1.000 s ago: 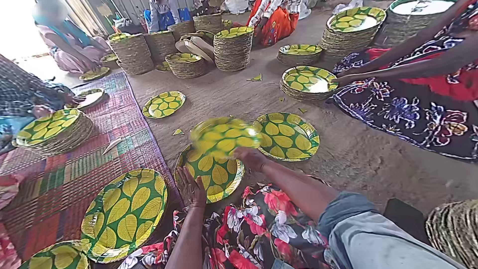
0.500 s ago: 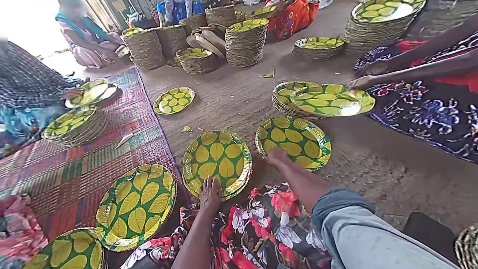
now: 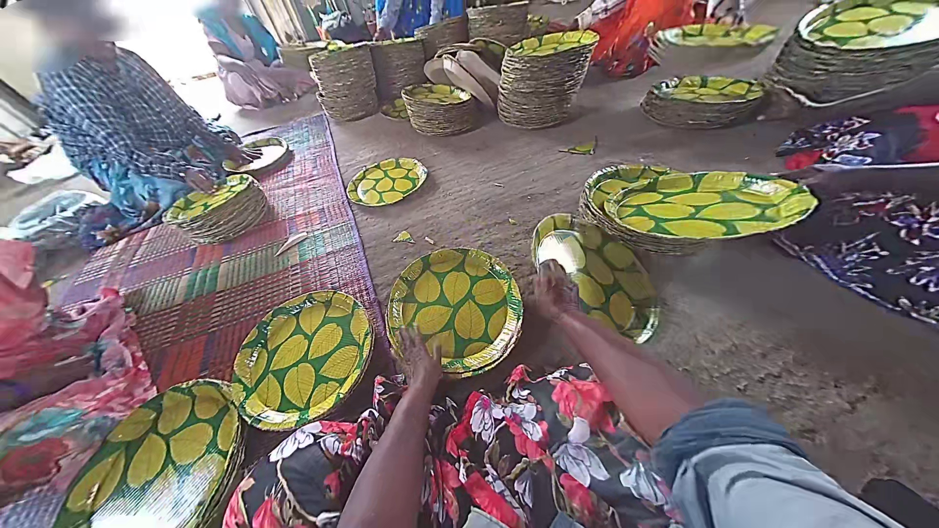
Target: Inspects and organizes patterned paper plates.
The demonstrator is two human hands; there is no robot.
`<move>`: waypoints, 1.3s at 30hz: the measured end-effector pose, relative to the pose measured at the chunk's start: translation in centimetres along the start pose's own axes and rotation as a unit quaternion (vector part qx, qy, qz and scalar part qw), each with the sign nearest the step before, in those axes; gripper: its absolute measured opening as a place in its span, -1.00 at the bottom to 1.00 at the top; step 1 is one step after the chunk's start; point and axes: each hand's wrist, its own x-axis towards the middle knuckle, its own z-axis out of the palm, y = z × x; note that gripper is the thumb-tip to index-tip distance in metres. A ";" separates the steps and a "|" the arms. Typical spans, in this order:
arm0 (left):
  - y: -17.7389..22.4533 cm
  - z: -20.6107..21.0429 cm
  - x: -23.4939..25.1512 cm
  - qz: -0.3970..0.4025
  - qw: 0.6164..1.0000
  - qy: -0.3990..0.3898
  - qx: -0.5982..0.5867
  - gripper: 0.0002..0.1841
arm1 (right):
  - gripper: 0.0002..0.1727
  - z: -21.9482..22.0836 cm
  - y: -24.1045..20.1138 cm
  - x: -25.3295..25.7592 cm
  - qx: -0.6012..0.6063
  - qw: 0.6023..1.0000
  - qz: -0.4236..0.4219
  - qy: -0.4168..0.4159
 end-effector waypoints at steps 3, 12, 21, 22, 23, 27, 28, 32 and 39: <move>-0.5 -1.0 1.0 -0.139 0.963 0.135 -0.190 -0.33 | -0.60 -0.2 -2.0 -2.4 0.006 0.984 -0.176 -0.033; -2.5 -0.6 1.1 -0.253 0.841 0.026 -0.478 -0.28 | -0.46 3.1 -2.2 -3.7 -0.069 0.943 -0.194 -0.262; 0.9 -7.1 0.6 -0.142 0.841 0.035 -0.520 -0.13 | -0.09 0.8 -2.7 -2.0 0.111 0.983 0.078 -0.126; 0.6 -9.1 0.7 -0.130 0.849 0.060 -0.509 -0.15 | -0.09 0.1 -4.5 -2.2 0.132 0.983 0.061 -0.109; 0.0 -11.4 0.6 -0.120 0.853 0.088 -0.501 -0.19 | -0.09 -0.5 -6.7 -2.5 0.156 0.982 0.040 -0.095; -5.1 -21.0 -1.6 -0.101 0.847 0.203 -0.482 -0.41 | -0.14 -0.1 -16.8 -3.8 0.259 0.961 -0.065 -0.073; -7.0 -22.8 -2.4 -0.109 0.849 0.211 -0.472 -0.40 | -0.15 0.4 -19.3 -4.5 0.258 0.959 -0.080 -0.087; -16.4 -25.2 -7.8 -0.198 0.887 0.207 -0.362 -0.19 | -0.24 4.2 -24.4 -8.0 0.206 0.929 -0.126 -0.282; -26.4 -19.2 -22.8 -0.252 0.938 0.024 -0.237 -0.48 | -0.41 -1.2 -16.6 -13.3 -0.151 0.826 -0.282 -0.464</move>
